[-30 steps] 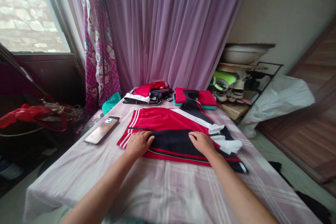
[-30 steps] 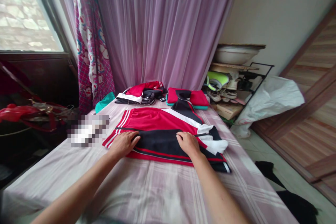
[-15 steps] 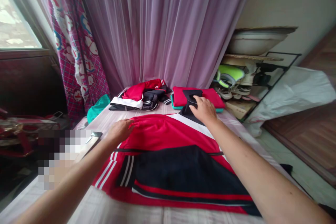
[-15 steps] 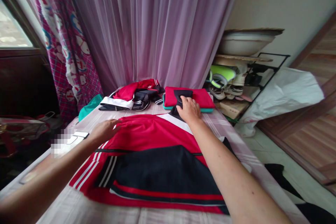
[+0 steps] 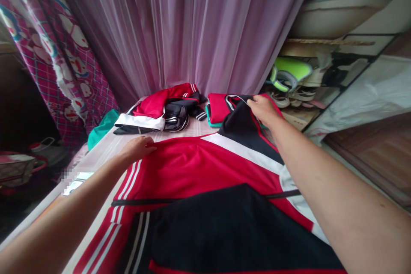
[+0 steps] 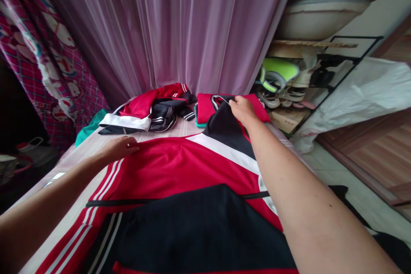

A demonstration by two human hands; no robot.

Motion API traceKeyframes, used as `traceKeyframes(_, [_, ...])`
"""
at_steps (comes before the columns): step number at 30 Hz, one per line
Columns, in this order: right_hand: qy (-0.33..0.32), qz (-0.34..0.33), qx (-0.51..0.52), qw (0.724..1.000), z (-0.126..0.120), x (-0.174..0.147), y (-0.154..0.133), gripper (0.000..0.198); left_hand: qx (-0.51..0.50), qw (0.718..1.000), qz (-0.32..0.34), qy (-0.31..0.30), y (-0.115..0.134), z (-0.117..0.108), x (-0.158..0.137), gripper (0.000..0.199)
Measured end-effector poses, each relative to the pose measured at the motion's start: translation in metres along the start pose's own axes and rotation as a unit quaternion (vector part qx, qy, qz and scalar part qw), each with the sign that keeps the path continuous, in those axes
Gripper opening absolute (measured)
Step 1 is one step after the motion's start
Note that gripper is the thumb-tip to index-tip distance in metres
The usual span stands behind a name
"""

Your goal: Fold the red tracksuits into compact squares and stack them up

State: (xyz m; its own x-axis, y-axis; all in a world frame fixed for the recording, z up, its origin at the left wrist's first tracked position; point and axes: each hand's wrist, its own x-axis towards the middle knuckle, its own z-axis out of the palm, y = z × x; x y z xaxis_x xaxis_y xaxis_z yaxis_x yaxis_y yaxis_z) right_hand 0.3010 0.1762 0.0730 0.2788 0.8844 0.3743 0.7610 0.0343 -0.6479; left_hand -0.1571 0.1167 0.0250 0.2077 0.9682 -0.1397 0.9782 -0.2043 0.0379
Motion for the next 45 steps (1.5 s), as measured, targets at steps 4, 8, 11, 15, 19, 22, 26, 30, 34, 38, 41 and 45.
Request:
traceKeyframes(4, [-0.03, 0.001, 0.202, 0.979, -0.038, -0.023, -0.008, 0.023, -0.048, 0.998, 0.015, 0.048, 0.004, -0.009, -0.019, 0.028])
traceKeyframes(8, [-0.071, 0.017, 0.305, 0.949, -0.076, -0.066, -0.016, 0.031, -0.048, 0.994, 0.042, 0.094, 0.012, -0.014, -0.055, 0.024])
traceKeyframes(11, [-0.086, 0.032, 0.324, 0.942, -0.096, -0.101, -0.016, 0.034, -0.017, 0.992, 0.065, 0.104, 0.019, -0.015, -0.083, 0.025])
traceKeyframes(15, [-0.18, 0.07, 0.3, 0.934, -0.117, -0.15, -0.008, 0.031, 0.009, 0.986, 0.129, 0.101, 0.029, -0.01, -0.114, 0.029])
traceKeyframes(19, [-0.368, 0.078, 0.191, 0.906, -0.131, -0.195, 0.002, 0.025, 0.026, 0.989, 0.141, 0.048, 0.036, -0.004, -0.132, 0.028])
traceKeyframes(22, [-0.468, 0.088, 0.109, 0.873, -0.134, -0.213, 0.01, 0.027, 0.031, 0.989, 0.143, 0.019, 0.036, -0.005, -0.138, 0.032])
traceKeyframes(26, [-0.444, 0.101, 0.02, 0.89, -0.124, -0.213, 0.02, 0.037, 0.009, 0.988, 0.155, 0.027, 0.033, -0.013, -0.137, 0.031])
traceKeyframes(30, [-0.226, 0.005, -0.114, 0.967, -0.096, -0.206, 0.019, 0.041, -0.022, 0.984, 0.151, 0.095, 0.044, -0.01, -0.129, 0.042])
traceKeyframes(34, [-0.166, -0.003, -0.247, 0.955, -0.063, -0.216, 0.007, 0.058, -0.04, 0.98, 0.151, 0.119, 0.077, 0.01, -0.119, 0.053])
traceKeyframes(38, [-0.179, 0.015, -0.249, 0.952, -0.053, -0.223, 0.005, 0.028, -0.058, 0.973, 0.187, 0.122, 0.118, 0.028, -0.107, 0.058])
traceKeyframes(41, [-0.155, 0.035, -0.173, 0.972, -0.066, -0.214, 0.012, 0.03, -0.075, 0.969, 0.202, 0.12, 0.141, 0.035, -0.1, 0.056])
traceKeyframes(45, [-0.105, 0.092, 0.143, 0.98, -0.094, -0.203, 0.023, 0.022, -0.08, 0.965, 0.243, 0.05, 0.159, 0.044, -0.102, 0.045])
